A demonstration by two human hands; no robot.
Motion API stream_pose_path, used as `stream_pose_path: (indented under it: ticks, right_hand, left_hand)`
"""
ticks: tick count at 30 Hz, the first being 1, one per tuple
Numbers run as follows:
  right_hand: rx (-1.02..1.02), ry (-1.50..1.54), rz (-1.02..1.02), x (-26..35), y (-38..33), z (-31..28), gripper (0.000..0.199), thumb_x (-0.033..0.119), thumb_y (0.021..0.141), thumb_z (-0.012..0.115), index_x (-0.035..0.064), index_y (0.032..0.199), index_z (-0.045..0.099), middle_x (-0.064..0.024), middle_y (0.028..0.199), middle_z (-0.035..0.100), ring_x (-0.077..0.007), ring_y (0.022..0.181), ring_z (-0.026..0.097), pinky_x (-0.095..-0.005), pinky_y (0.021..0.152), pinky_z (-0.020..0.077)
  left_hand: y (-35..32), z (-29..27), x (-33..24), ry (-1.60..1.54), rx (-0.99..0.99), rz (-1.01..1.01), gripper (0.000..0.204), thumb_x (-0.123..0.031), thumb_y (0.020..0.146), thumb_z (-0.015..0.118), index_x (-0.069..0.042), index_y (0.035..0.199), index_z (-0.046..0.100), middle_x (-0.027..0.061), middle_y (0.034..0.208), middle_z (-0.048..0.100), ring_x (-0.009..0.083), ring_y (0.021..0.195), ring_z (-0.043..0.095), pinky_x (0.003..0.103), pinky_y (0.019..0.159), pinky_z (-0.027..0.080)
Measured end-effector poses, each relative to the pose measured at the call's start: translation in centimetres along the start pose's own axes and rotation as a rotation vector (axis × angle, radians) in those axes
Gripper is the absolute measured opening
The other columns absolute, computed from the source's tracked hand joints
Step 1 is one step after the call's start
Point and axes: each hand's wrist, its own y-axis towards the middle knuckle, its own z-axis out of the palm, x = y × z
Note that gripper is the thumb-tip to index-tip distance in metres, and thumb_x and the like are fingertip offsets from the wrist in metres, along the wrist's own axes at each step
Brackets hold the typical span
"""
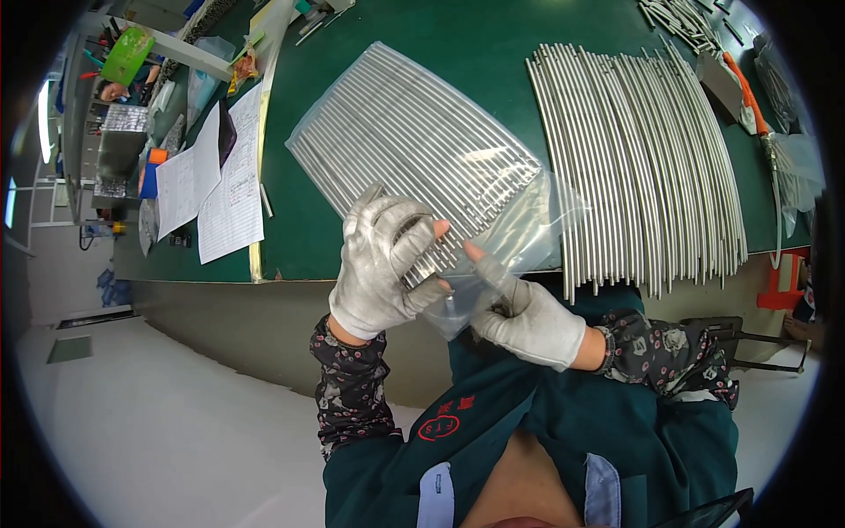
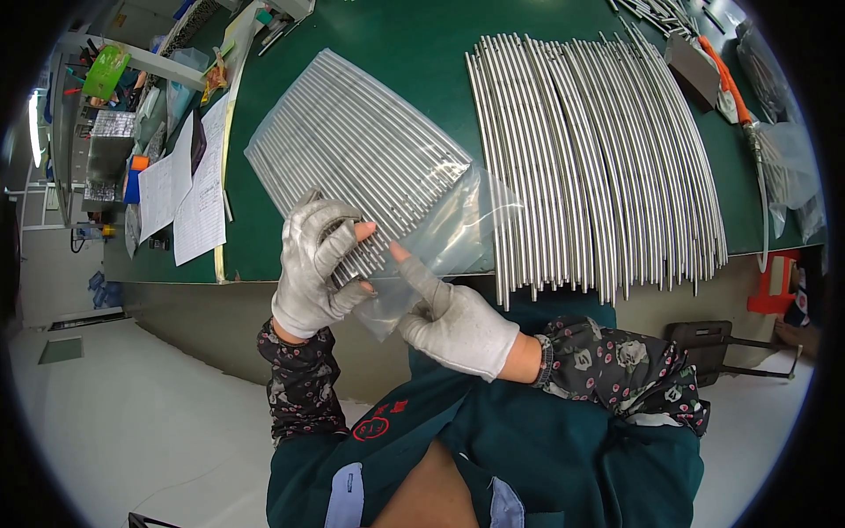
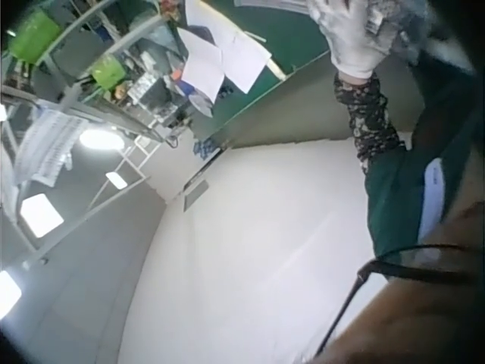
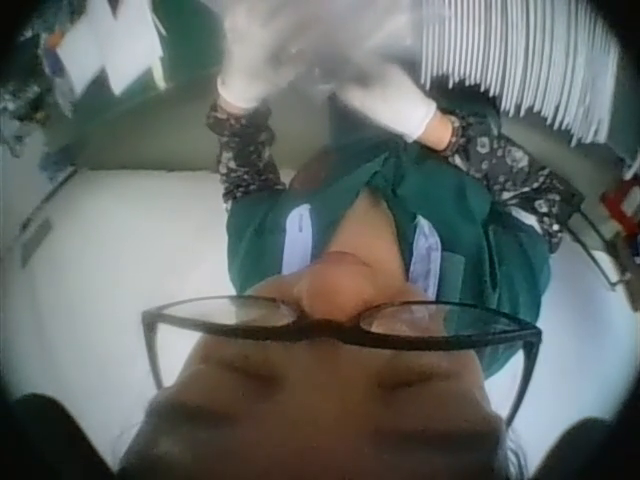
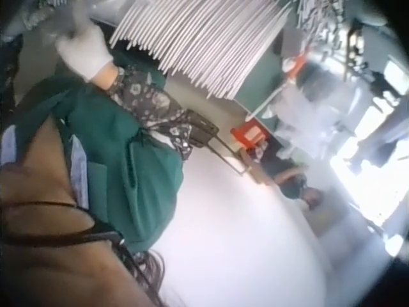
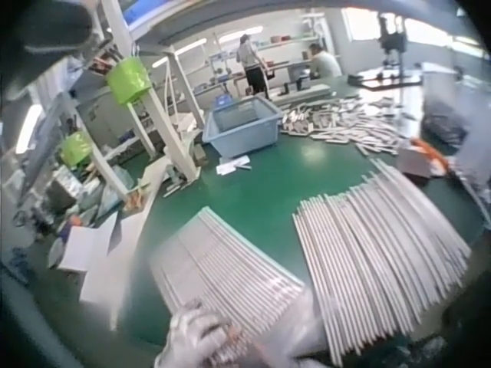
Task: Organizing, cleaning with a sanding block, and packing thin metal rods into plastic bags at a manufacturing station.
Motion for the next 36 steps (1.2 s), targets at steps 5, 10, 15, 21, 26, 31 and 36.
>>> stream_pose_path:
  ticks: [5,10,15,21,26,31,36]
  right_hand:
    - [-0.006,0.006,-0.133,-1.3,0.3,-0.2,0.073,0.002,0.082,0.050,0.0141,0.144,0.014,0.0011,0.065,0.050,-0.0041,0.061,0.046,-0.0197,0.064,0.0436]
    - [-0.094,0.021,-0.215,-1.5,0.0,0.0,0.072,0.001,0.082,0.049,0.0138,0.144,0.014,0.0030,0.064,0.047,-0.0035,0.061,0.045,-0.0185,0.064,0.0423]
    - [-0.053,0.075,-0.186,-1.8,0.3,-0.1,0.071,0.000,0.082,0.049,0.0139,0.144,0.015,0.0036,0.066,0.046,-0.0028,0.060,0.043,-0.0179,0.062,0.0416]
    - [-0.067,0.098,-0.174,-0.9,0.3,0.0,0.069,0.000,0.081,0.048,0.0128,0.143,0.018,0.0033,0.066,0.047,-0.0037,0.060,0.043,-0.0187,0.062,0.0424]
    - [-0.090,-0.039,-0.205,-1.2,0.4,-0.2,0.070,0.002,0.081,0.049,0.0122,0.143,0.017,-0.0018,0.065,0.052,-0.0069,0.060,0.049,-0.0221,0.064,0.0451]
    - [-0.077,-0.130,-0.169,-1.2,0.2,-0.3,0.072,0.003,0.080,0.049,0.0121,0.143,0.016,-0.0065,0.064,0.054,-0.0099,0.059,0.054,-0.0243,0.065,0.0466]
    - [-0.065,-0.049,-0.119,-0.4,-0.4,-0.3,0.075,-0.001,0.085,0.049,0.0182,0.144,0.009,0.0047,0.076,0.048,-0.0030,0.067,0.041,-0.0184,0.065,0.0399]
  left_hand:
    - [0.3,0.1,-0.2,0.046,-0.004,0.012,0.054,-0.061,0.074,0.054,-0.013,0.099,0.061,0.0075,0.099,0.052,0.0269,0.096,0.050,0.053,0.096,0.032]
    - [0.3,0.2,0.1,0.012,-0.034,0.040,0.053,-0.061,0.074,0.054,-0.014,0.098,0.062,0.0070,0.097,0.052,0.0267,0.093,0.052,0.053,0.095,0.032]
    - [0.4,0.2,0.0,0.021,-0.027,0.028,0.053,-0.060,0.073,0.055,-0.014,0.098,0.061,0.0068,0.096,0.052,0.0264,0.093,0.052,0.053,0.095,0.032]
    - [0.8,0.2,0.1,0.012,-0.013,0.046,0.054,-0.061,0.074,0.054,-0.013,0.098,0.061,0.0067,0.096,0.052,0.0263,0.092,0.052,0.054,0.095,0.032]
    - [1.7,0.0,-0.1,0.055,0.017,0.085,0.058,-0.060,0.077,0.052,-0.009,0.101,0.060,0.0097,0.094,0.052,0.0279,0.088,0.051,0.053,0.094,0.034]
    - [1.7,0.1,0.1,0.043,0.010,0.077,0.056,-0.060,0.073,0.055,-0.011,0.100,0.062,0.0075,0.094,0.052,0.0265,0.089,0.051,0.054,0.095,0.033]
    - [1.8,0.0,0.1,0.047,0.013,0.089,0.058,-0.061,0.075,0.053,-0.009,0.099,0.062,0.0095,0.092,0.052,0.0278,0.087,0.051,0.054,0.094,0.034]
